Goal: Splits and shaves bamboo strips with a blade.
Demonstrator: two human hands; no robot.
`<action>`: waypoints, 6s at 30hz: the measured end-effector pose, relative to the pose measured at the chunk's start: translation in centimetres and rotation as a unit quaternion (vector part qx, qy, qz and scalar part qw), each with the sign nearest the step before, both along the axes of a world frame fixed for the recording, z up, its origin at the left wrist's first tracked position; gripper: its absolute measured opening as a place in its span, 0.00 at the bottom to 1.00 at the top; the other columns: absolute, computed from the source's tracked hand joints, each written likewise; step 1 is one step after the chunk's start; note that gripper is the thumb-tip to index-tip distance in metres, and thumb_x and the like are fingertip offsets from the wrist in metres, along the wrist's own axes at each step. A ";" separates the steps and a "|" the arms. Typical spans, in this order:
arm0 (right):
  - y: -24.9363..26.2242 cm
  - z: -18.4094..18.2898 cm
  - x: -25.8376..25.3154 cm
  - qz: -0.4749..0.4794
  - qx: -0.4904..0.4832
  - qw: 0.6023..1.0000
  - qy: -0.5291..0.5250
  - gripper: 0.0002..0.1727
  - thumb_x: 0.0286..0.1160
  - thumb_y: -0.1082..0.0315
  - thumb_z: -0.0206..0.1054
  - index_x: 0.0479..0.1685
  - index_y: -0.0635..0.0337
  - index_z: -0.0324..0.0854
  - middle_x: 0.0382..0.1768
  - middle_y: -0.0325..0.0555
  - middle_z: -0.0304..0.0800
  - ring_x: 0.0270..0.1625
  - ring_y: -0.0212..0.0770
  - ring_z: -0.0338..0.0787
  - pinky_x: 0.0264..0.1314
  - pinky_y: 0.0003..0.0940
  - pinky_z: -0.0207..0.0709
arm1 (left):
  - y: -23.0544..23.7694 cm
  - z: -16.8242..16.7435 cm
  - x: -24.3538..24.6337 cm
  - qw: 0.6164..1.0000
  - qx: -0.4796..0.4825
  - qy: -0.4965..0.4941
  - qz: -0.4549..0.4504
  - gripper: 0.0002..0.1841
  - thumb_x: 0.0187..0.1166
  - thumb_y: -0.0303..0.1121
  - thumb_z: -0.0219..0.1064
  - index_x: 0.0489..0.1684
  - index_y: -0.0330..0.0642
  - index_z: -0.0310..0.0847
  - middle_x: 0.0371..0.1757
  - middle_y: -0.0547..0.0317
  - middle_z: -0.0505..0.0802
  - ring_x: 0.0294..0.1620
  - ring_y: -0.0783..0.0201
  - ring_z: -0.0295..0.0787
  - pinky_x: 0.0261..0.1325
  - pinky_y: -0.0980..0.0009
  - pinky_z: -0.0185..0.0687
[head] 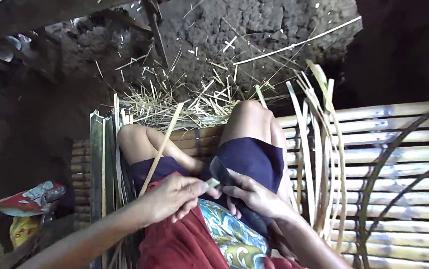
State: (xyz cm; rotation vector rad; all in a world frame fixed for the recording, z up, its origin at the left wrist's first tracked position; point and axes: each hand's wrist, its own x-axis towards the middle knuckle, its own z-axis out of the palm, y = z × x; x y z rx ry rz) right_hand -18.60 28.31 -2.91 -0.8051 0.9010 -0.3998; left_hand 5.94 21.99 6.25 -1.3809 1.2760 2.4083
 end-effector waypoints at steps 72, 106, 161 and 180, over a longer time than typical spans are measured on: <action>-1.5 2.8 2.9 0.087 -0.229 0.968 -0.051 0.24 0.88 0.43 0.54 0.67 0.52 0.71 0.33 0.25 0.85 0.33 0.14 0.82 0.37 0.11 0.78 | 6.0 0.1 0.5 0.975 -0.139 0.032 0.171 0.08 0.89 0.31 0.59 0.52 0.38 0.82 0.37 0.71 0.91 0.27 0.86 0.76 0.32 0.88 0.72; -4.3 1.4 2.5 -0.308 -0.539 0.747 0.239 0.22 0.69 0.50 0.77 0.38 0.64 0.91 0.34 0.44 0.94 0.37 0.28 0.91 0.42 0.27 0.86 | -2.8 -7.4 -7.8 0.898 0.006 0.345 0.272 0.21 0.89 0.52 0.47 0.45 0.57 0.88 0.50 0.68 0.95 0.50 0.74 0.90 0.54 0.75 0.85; -2.0 1.4 9.2 -0.127 -0.558 0.805 0.154 0.26 0.76 0.42 0.71 0.33 0.59 0.90 0.27 0.42 0.92 0.29 0.31 0.88 0.34 0.32 0.83 | -2.2 -5.8 -1.3 0.807 -0.106 0.290 0.503 0.25 0.93 0.54 0.41 0.30 0.59 0.80 0.37 0.70 0.89 0.47 0.71 0.90 0.57 0.72 0.85; 2.7 1.2 11.5 0.075 -0.602 0.787 0.110 0.32 0.85 0.38 0.54 0.24 0.54 0.83 0.18 0.41 0.82 0.22 0.40 0.85 0.22 0.36 0.75 | 4.1 -5.9 3.6 0.648 -0.049 0.272 0.710 0.30 0.95 0.51 0.39 0.14 0.56 0.69 0.09 0.76 0.70 0.07 0.78 0.64 0.15 0.84 0.64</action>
